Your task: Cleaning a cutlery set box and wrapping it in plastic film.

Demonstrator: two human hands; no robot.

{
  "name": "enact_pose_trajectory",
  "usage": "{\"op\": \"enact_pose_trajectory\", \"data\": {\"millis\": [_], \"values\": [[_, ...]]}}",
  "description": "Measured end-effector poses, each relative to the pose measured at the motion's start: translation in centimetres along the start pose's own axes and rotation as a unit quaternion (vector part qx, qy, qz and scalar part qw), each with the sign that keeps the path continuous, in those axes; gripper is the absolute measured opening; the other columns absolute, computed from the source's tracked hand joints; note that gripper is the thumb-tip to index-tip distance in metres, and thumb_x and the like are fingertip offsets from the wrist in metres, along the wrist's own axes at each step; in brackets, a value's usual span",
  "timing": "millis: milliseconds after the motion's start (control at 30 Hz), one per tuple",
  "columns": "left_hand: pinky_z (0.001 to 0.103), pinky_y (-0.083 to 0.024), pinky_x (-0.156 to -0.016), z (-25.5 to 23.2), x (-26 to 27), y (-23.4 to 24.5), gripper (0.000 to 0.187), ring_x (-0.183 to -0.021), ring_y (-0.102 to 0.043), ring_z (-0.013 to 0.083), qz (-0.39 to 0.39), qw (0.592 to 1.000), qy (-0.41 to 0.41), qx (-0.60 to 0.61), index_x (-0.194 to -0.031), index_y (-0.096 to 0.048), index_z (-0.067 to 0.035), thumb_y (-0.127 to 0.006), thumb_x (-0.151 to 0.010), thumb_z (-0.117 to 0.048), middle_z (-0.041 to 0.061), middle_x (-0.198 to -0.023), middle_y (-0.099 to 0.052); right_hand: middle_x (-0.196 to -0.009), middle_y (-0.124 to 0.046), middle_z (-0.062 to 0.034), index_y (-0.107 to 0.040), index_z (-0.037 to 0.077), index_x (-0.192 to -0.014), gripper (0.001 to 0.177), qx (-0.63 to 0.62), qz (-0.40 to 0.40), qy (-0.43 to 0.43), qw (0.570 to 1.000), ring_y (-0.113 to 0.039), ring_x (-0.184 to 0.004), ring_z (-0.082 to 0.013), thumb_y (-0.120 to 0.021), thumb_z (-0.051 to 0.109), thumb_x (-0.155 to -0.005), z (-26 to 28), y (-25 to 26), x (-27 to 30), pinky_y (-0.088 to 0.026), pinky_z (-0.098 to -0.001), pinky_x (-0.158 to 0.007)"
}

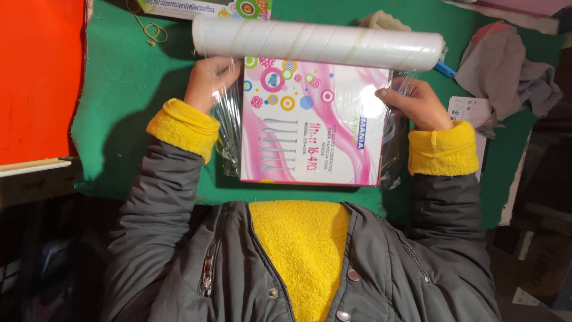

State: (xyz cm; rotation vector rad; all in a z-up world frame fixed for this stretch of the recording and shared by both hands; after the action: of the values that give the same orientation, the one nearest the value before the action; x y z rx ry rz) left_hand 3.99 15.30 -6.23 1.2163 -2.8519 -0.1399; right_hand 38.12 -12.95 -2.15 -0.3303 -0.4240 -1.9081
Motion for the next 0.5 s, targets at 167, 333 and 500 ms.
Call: {"op": "enact_pose_trajectory", "data": {"millis": [167,333,500], "values": [[0.023,-0.051,-0.089,1.3,1.8,0.7,0.023,-0.099,-0.062,0.0047,0.016,0.999,0.001,0.028,-0.119,-0.072,0.004,-0.067,-0.103,-0.012,0.000,-0.109,-0.074,-0.095,-0.071,0.0014,-0.072,-0.001,-0.118,0.037,-0.007,0.019,-0.007,1.000,-0.060,-0.077,-0.0032,-0.078,0.025,-0.093,-0.5,-1.5,1.3,-0.047,-0.0186,-0.065],[0.022,-0.050,-0.079,3.4,4.0,1.7,0.026,-0.088,-0.061,0.0051,-0.007,0.997,0.073,0.036,-0.114,-0.073,0.008,-0.072,-0.100,-0.014,0.001,-0.099,-0.073,-0.099,-0.073,-0.0007,-0.072,-0.001,-0.118,0.037,-0.009,0.018,-0.014,1.000,-0.062,-0.079,-0.0036,-0.079,0.023,-0.092,-1.4,-2.3,2.3,-0.048,-0.0189,-0.067],[0.022,-0.051,-0.081,2.7,5.5,1.8,0.023,-0.089,-0.063,0.0052,0.005,0.994,0.092,0.065,-0.115,-0.072,0.008,-0.068,-0.102,-0.011,0.001,-0.100,-0.073,-0.100,-0.073,-0.0019,-0.070,-0.003,-0.119,0.038,-0.027,0.009,-0.022,0.999,-0.065,-0.082,-0.0051,-0.078,0.023,-0.092,-1.1,-3.4,3.5,-0.051,-0.0199,-0.070]]}}
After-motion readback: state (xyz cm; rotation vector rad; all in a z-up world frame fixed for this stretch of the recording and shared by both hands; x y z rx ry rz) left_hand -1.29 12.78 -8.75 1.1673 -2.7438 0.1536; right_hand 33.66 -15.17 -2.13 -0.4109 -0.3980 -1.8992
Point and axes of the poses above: each hand's wrist, its own x-axis away from the middle knuckle, its own y-axis out of the back of the hand, z = x × y, the point moved 5 cm from there along -x, towards the middle knuckle
